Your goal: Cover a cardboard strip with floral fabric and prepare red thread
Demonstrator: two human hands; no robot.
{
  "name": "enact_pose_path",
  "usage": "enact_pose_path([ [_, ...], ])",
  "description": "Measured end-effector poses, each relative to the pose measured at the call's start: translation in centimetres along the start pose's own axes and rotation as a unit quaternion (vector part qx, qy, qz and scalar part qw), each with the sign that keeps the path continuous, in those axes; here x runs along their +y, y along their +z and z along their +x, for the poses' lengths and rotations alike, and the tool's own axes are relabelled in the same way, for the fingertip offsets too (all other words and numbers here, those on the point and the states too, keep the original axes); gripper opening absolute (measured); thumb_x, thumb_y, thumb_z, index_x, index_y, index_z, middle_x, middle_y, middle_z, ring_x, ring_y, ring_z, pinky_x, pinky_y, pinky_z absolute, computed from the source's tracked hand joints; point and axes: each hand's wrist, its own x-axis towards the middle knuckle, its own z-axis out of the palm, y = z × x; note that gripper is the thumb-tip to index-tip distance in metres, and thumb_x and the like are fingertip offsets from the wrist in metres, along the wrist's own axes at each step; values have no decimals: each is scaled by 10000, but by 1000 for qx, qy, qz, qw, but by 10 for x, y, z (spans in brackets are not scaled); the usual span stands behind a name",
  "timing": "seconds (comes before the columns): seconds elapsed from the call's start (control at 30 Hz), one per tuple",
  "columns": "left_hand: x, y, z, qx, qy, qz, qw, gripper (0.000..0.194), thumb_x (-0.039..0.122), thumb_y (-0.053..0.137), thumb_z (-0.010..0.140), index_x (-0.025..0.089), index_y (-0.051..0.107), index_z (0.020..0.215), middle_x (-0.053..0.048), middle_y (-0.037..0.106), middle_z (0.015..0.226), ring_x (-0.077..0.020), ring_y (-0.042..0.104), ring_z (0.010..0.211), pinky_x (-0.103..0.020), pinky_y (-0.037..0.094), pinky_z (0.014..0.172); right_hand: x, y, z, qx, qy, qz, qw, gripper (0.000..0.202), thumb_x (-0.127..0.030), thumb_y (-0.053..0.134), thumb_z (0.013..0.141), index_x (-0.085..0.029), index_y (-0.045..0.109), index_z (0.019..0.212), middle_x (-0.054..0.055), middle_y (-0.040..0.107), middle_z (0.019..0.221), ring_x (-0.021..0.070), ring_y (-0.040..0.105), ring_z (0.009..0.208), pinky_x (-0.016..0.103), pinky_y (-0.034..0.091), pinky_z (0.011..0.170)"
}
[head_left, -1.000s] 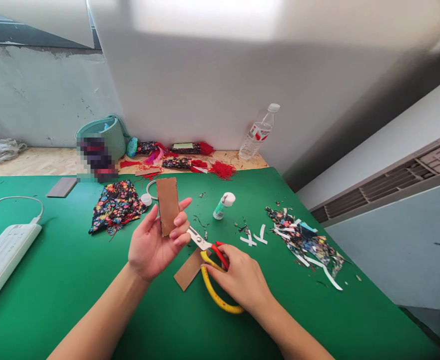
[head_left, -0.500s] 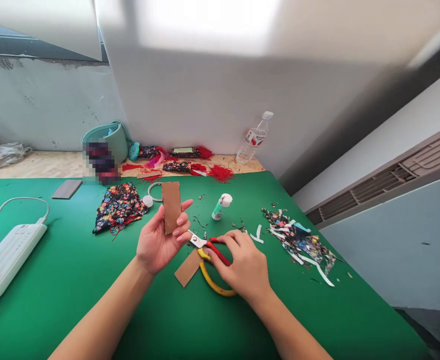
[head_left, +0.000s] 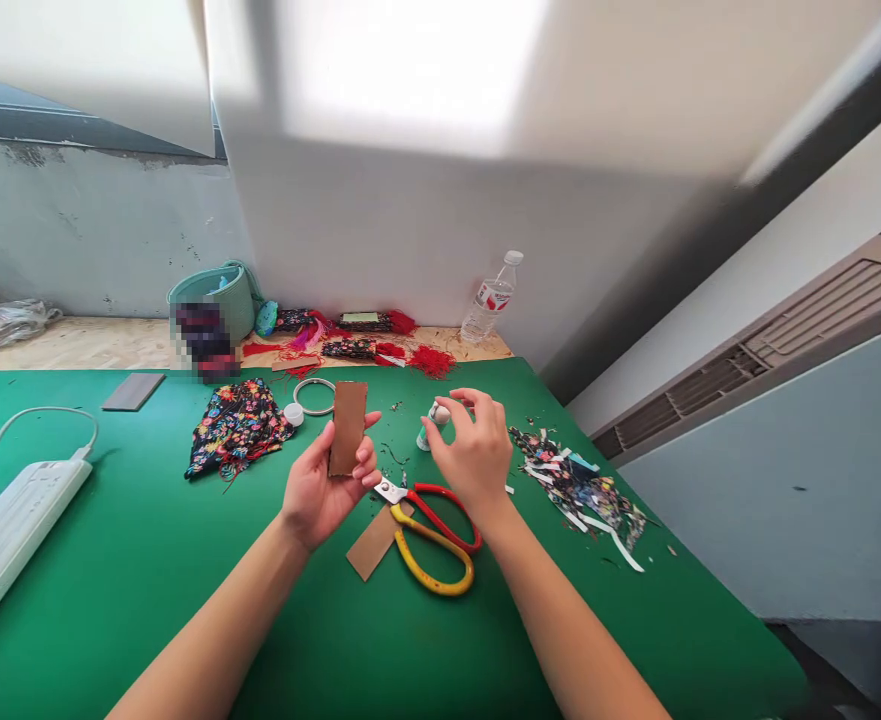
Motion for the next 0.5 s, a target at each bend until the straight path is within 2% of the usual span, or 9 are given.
enact_pose_path([
  [0.2,1,2,-1,3,2,2,1000,441,304,286,953,34,600,1106,-29,423,663,-110,328,552,-236,348,538,6,10,-1,25,-42,-31,998,165,-241,559,858,-177,671,961,114,599,1067,255,494,979,386,401,833],
  [0.37,1,3,-1,3,8,4,1000,440,293,290,952,23,595,1118,-32,431,663,-108,323,550,-239,347,538,8,10,-4,30,-20,-38,999,151,-239,549,862,-214,691,904,92,630,1030,252,488,960,414,369,845],
  [0.5,1,3,-1,7,5,9,1000,433,298,307,947,25,601,1109,-30,430,660,-106,321,543,-240,349,540,9,11,-5,39,-30,-46,998,150,-235,554,862,-237,700,894,79,638,1035,246,482,964,419,366,857],
])
